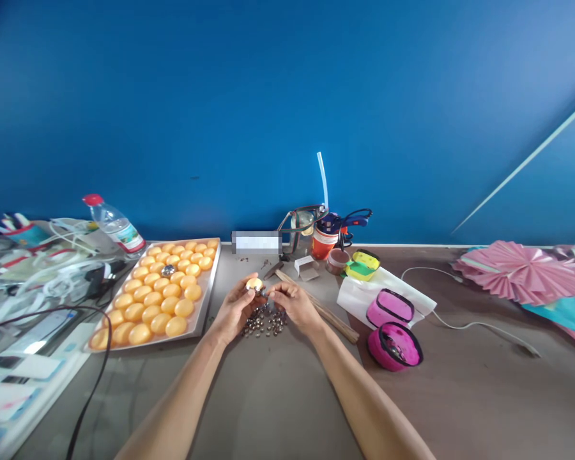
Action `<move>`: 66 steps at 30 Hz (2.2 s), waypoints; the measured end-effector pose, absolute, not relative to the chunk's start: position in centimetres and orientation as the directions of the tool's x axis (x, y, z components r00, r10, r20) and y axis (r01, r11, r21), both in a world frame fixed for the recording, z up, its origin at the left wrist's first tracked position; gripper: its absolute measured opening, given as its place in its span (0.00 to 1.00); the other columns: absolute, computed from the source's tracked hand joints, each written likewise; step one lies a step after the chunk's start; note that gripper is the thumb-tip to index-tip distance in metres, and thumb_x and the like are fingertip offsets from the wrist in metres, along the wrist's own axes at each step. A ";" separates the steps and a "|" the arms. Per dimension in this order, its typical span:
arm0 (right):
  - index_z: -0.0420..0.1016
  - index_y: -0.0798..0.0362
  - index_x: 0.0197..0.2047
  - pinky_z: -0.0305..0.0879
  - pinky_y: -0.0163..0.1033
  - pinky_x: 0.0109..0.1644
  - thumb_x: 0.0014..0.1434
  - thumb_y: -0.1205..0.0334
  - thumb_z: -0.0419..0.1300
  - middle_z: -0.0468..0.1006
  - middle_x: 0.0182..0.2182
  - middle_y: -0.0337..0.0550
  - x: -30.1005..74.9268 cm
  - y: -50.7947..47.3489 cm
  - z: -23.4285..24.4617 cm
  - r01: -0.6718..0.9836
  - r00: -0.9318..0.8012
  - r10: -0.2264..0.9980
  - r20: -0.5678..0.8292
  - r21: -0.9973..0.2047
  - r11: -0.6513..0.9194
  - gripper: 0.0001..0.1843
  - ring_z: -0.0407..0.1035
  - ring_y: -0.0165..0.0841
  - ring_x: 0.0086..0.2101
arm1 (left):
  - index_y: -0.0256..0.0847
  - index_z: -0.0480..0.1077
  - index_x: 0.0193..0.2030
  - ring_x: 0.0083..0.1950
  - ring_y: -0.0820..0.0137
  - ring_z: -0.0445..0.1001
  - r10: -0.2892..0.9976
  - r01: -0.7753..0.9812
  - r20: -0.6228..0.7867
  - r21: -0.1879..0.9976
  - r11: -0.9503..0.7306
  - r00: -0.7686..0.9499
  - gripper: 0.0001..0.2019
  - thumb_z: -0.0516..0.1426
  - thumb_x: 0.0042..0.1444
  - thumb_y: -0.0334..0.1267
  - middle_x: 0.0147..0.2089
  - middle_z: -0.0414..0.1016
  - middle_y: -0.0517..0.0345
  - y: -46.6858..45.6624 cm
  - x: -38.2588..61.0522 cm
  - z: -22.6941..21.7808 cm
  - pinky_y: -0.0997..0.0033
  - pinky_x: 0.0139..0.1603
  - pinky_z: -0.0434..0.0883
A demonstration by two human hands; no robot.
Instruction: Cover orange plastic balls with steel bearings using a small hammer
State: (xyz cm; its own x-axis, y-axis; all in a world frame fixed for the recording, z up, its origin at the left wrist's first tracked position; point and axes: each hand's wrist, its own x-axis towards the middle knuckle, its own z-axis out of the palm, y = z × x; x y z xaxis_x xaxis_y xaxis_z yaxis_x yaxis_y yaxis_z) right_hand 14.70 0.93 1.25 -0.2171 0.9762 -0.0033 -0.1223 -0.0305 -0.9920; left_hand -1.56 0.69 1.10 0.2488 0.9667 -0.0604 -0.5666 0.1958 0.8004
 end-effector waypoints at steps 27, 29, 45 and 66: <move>0.70 0.53 0.27 0.59 0.34 0.34 0.46 0.54 0.65 0.68 0.25 0.36 13.7 0.5 1.5 -0.284 -0.149 0.987 0.064 -0.959 0.019 0.12 0.62 0.28 0.28 | 0.42 0.69 0.50 0.37 0.71 0.73 0.951 -0.539 -0.068 0.810 0.229 0.301 0.21 0.63 0.47 0.36 0.40 0.73 0.57 0.4 -1.4 1.3 0.66 0.45 0.68; 0.70 0.53 0.26 0.60 0.34 0.35 0.46 0.54 0.64 0.69 0.26 0.37 13.6 0.5 1.5 -0.279 -0.154 0.987 0.050 -0.960 0.005 0.12 0.62 0.29 0.28 | 0.41 0.69 0.50 0.38 0.70 0.73 0.948 -0.541 -0.068 0.807 0.236 0.312 0.21 0.63 0.47 0.36 0.40 0.74 0.56 0.3 -1.3 1.4 0.65 0.46 0.68; 0.69 0.54 0.26 0.56 0.34 0.33 0.44 0.54 0.65 0.68 0.22 0.35 13.3 0.6 1.6 -0.271 -0.164 0.986 -0.032 -0.960 -0.076 0.13 0.60 0.27 0.25 | 0.41 0.71 0.49 0.39 0.67 0.73 0.950 -0.541 -0.044 0.813 0.213 0.309 0.21 0.63 0.46 0.36 0.41 0.74 0.55 0.4 -1.1 0.9 0.61 0.47 0.67; 0.68 0.52 0.28 0.61 0.36 0.33 0.46 0.58 0.60 0.68 0.23 0.35 12.9 0.5 0.5 -0.130 -0.045 0.999 0.019 -0.991 0.013 0.08 0.62 0.29 0.26 | 0.42 0.70 0.52 0.41 0.63 0.73 0.978 -0.354 -0.032 0.929 0.105 0.207 0.24 0.63 0.46 0.40 0.42 0.75 0.53 0.0 -1.0 0.1 0.63 0.47 0.68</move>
